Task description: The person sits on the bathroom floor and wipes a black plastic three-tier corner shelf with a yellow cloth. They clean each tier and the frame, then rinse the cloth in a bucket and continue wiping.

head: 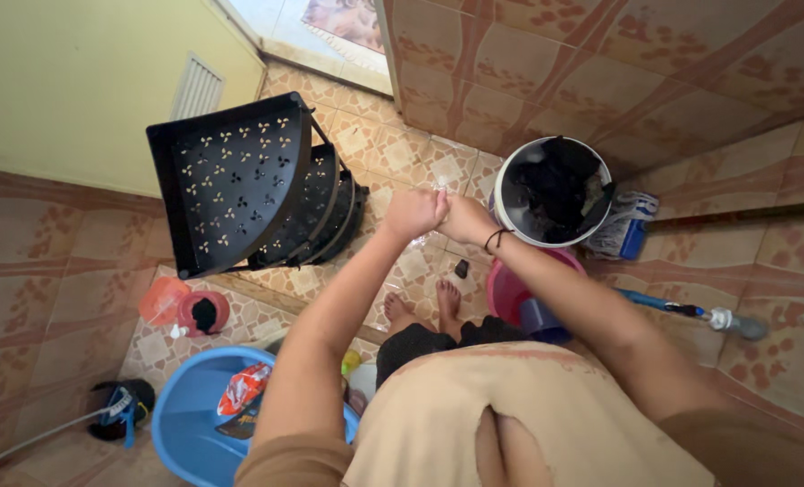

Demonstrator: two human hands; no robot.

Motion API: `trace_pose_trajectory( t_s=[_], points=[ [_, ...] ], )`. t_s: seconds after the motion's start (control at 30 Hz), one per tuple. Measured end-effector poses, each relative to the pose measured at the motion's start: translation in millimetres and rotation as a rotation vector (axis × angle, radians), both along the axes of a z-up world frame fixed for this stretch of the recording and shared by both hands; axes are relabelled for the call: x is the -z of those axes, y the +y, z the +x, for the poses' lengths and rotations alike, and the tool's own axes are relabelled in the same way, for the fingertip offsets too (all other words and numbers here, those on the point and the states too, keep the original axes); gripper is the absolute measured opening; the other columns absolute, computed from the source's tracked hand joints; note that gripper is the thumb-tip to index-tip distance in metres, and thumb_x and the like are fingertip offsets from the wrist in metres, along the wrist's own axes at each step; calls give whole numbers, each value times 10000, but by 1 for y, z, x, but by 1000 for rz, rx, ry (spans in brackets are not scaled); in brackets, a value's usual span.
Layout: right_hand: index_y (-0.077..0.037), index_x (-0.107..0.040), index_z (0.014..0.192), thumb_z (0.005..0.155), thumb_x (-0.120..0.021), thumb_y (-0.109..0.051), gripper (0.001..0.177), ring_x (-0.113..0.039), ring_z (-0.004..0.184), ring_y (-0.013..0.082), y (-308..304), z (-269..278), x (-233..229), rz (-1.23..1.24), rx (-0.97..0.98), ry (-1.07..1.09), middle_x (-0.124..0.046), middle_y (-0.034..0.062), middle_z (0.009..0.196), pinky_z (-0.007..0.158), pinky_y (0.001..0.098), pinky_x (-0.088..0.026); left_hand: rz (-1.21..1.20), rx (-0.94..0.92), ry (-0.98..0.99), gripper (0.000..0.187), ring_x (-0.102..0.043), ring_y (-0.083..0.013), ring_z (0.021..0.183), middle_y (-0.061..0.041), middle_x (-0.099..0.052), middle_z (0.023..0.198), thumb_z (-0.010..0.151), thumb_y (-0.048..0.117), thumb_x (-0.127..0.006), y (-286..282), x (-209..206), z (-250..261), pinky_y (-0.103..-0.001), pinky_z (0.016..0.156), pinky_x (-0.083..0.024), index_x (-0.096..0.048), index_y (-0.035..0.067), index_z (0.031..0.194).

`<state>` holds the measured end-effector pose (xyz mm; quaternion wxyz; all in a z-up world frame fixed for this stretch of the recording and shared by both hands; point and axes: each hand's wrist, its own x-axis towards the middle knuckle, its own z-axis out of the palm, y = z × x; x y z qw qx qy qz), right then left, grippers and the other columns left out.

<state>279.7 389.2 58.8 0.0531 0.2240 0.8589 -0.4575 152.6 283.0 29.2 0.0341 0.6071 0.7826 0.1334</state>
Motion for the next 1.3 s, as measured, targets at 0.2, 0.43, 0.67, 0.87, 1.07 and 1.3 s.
trace_pose_trajectory(
  t_s=[0.2, 0.43, 0.67, 0.87, 1.07, 1.3],
  points=[
    [-49, -688, 979, 749, -778, -268, 330, -726, 830, 292, 1, -5, 43, -223, 41, 197, -737, 156, 870, 726, 390, -554, 88, 176, 26, 412, -647, -337, 551, -133, -660, 618, 964, 321, -519, 7, -25, -18, -467, 529, -502, -680, 111, 649],
    [-77, -537, 1062, 872, -814, -170, 349, -395, 541, 123, 13, -2, 50, -983, -21, -120, -432, -12, 685, 448, 292, -282, 40, 219, -5, 367, -654, -342, 566, -142, -643, 601, 973, 308, -546, 4, -31, -15, -485, 535, -505, -695, 122, 694],
    [-321, -413, 1392, 844, -756, -272, 648, -687, 856, 9, 35, -6, 14, -868, -87, -129, -665, -75, 1044, 648, 245, -606, 46, -413, -519, 432, -676, -323, 695, -162, -702, 752, 1010, 445, -517, -17, 23, -1, -454, 615, -521, -700, 68, 906],
    [-98, -527, 1320, 881, -768, -258, 525, -626, 781, 126, 17, -25, 67, -521, 116, 22, -685, 61, 1041, 595, 273, -522, 234, -878, -1444, 398, -628, -185, 756, -82, -685, 961, 1040, 451, -489, -52, 91, -18, -332, 590, -491, -584, 117, 1233],
    [-45, -568, 1305, 955, -737, -210, 422, -652, 846, 113, 8, -58, 78, -516, 119, 247, -662, 69, 1097, 687, 249, -535, 368, -975, -1223, 358, -658, -142, 819, -77, -679, 1014, 1004, 308, -601, -154, 115, -5, -298, 662, -578, -560, 85, 1280],
    [-22, -595, 1342, 1004, -753, -226, 425, -626, 1103, 189, -6, -178, -69, -182, -105, 690, -608, 108, 1257, 866, 320, -561, 761, -1432, -761, 352, -620, -257, 987, -167, -656, 1104, 1067, 267, -543, -280, 69, -29, -377, 857, -490, -589, 26, 1320]
  ],
)
